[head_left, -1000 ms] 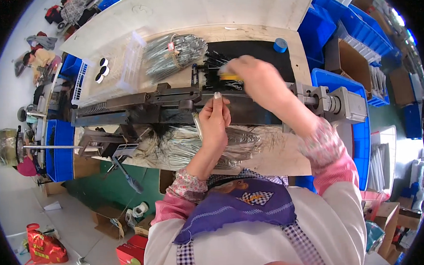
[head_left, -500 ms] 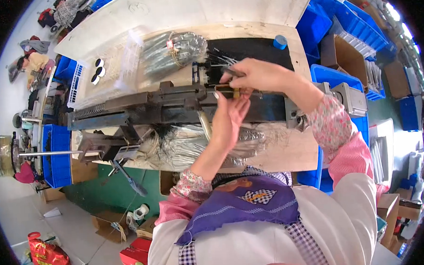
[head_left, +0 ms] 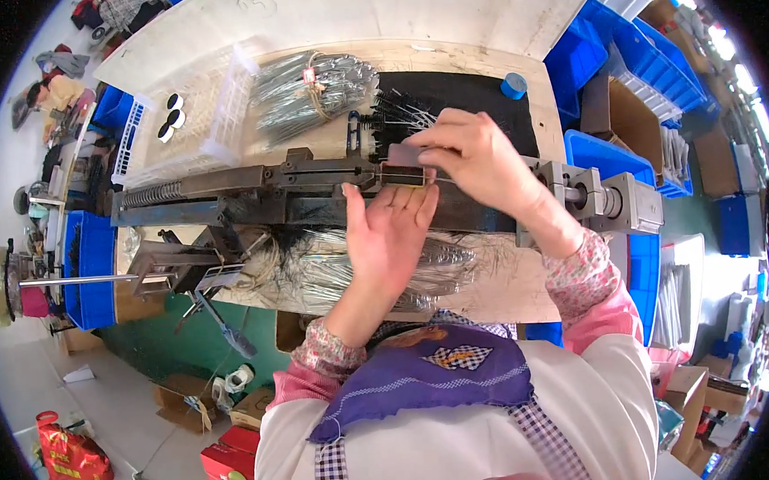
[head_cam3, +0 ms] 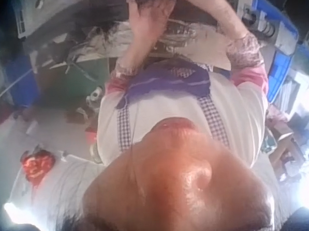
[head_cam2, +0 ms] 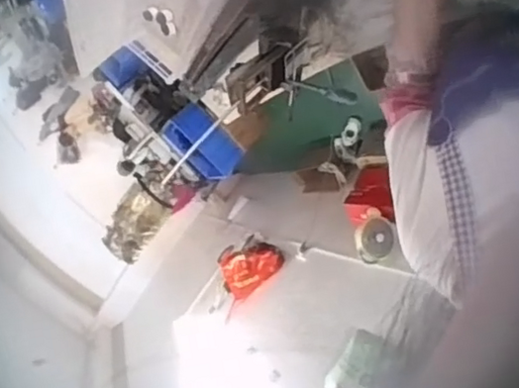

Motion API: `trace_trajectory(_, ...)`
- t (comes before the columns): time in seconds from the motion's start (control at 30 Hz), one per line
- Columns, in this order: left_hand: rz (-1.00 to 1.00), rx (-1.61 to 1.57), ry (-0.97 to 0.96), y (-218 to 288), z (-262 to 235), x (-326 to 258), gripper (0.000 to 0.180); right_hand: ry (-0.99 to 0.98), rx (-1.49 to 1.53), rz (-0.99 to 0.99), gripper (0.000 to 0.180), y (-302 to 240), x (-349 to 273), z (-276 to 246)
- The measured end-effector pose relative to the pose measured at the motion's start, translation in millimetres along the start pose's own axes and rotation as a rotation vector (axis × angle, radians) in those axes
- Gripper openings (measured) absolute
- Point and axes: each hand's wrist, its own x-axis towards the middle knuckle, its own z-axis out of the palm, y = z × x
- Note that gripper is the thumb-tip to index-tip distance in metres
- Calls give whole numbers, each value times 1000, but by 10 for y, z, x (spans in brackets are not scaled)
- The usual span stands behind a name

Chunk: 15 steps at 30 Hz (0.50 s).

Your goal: The worker is inserting silver metal rods into black connector blocks using an assembly machine.

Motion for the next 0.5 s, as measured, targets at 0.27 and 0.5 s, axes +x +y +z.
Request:
trace_trajectory(0.27,54,124,4,63,68,-28,68,-12,-48,-137,9,10,27,27)
trace_trajectory(0.5,39,99,-61,79,23,0,78,44,-194,-228,12,63,-11,-3)
